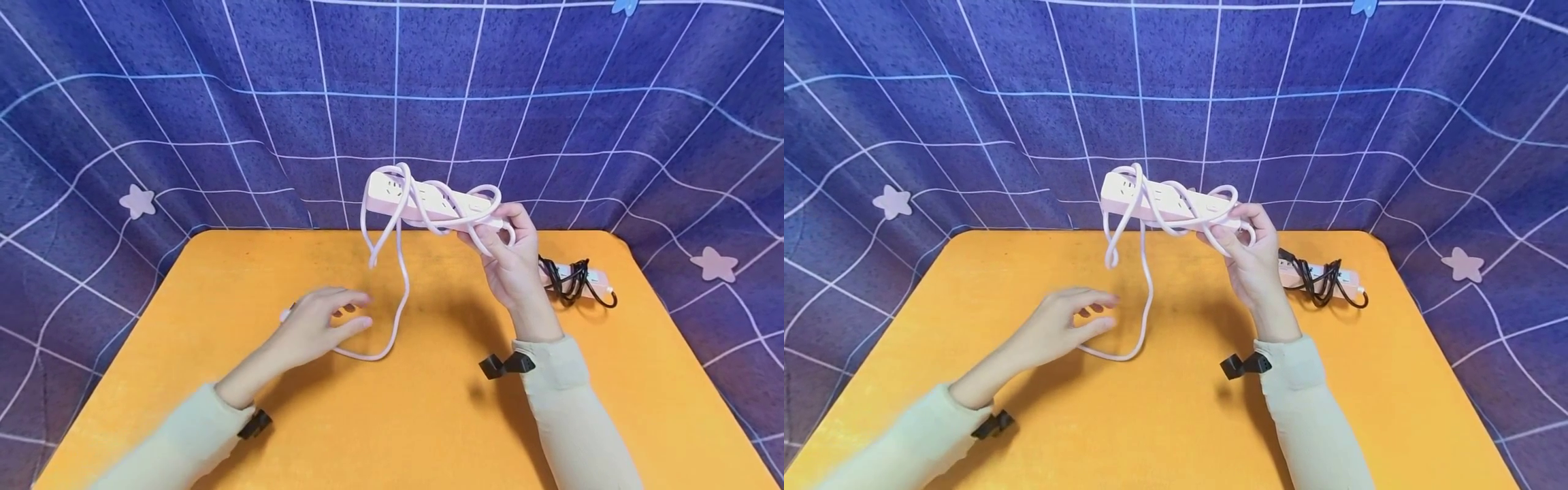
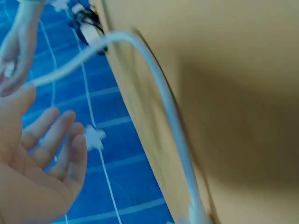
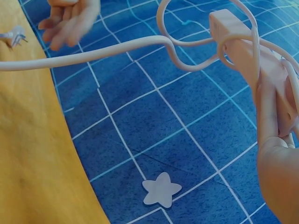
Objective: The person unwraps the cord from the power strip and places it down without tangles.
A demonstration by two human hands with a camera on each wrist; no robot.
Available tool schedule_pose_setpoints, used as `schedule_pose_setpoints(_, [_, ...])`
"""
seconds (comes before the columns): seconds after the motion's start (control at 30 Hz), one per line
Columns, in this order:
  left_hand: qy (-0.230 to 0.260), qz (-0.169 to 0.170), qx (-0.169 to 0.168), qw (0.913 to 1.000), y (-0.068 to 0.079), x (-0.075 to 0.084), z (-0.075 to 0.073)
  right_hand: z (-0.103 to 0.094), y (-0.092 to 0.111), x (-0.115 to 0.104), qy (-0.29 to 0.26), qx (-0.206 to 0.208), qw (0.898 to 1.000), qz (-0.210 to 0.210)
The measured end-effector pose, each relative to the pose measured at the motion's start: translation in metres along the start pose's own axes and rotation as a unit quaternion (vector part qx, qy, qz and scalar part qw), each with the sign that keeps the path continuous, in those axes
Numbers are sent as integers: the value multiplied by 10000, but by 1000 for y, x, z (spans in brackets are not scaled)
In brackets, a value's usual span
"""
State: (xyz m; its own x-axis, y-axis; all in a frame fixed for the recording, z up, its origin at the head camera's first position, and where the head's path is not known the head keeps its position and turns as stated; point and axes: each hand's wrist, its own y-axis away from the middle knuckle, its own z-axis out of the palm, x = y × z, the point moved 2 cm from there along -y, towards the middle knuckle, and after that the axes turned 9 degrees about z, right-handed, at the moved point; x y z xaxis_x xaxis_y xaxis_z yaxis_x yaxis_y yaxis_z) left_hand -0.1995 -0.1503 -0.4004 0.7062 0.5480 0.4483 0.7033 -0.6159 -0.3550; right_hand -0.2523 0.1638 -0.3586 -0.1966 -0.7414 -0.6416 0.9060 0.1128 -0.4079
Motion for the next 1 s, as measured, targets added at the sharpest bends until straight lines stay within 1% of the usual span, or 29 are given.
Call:
schedule_pose_setpoints(0.1, [590, -195, 204, 9979, -8, 11, 9, -1, 0, 0, -48, -28, 10000, -6])
schedule_pose_setpoints(0.17, [862, -261, 272, 9956, -14, 17, 15, -1, -1, 0, -57, -34, 10000, -24])
schedule_pose_setpoints(0.27, [1119, -277, 280, 9929, -22, 22, 24, -1, 0, -1, -62, -38, 10000, -31])
schedule_pose_setpoints(0.4, [1230, -252, 167, 9919, -30, 22, 34, 0, 0, -1, -36, -50, 10000, -13])
schedule_pose_setpoints(0.5, [1485, -309, 38, 9884, -33, 19, 38, 0, 0, 0, -3, -79, 10000, -16])
schedule_pose_setpoints(0.63, [2108, -449, -184, 9763, -35, 14, 41, 0, -2, 0, 50, -104, 9999, -4])
schedule_pose_setpoints(0.7, [2299, -485, -264, 9716, -35, 11, 41, 1, -2, 0, 90, -100, 9999, 3])
schedule_pose_setpoints(0.77, [2399, -513, -261, 9691, -36, 7, 41, 0, -2, -1, 80, -107, 9999, 13])
schedule_pose_setpoints(0.8, [2431, -512, -232, 9684, -36, 5, 41, 0, -2, -1, 68, -115, 9999, 19])
schedule_pose_setpoints(0.9, [2358, -573, -90, 9701, -38, -3, 38, 0, -1, -1, 75, -149, 9999, 40])
schedule_pose_setpoints(1.0, [2120, -694, 79, 9748, -39, -14, 32, -2, 0, -2, 105, -205, 9997, 53])
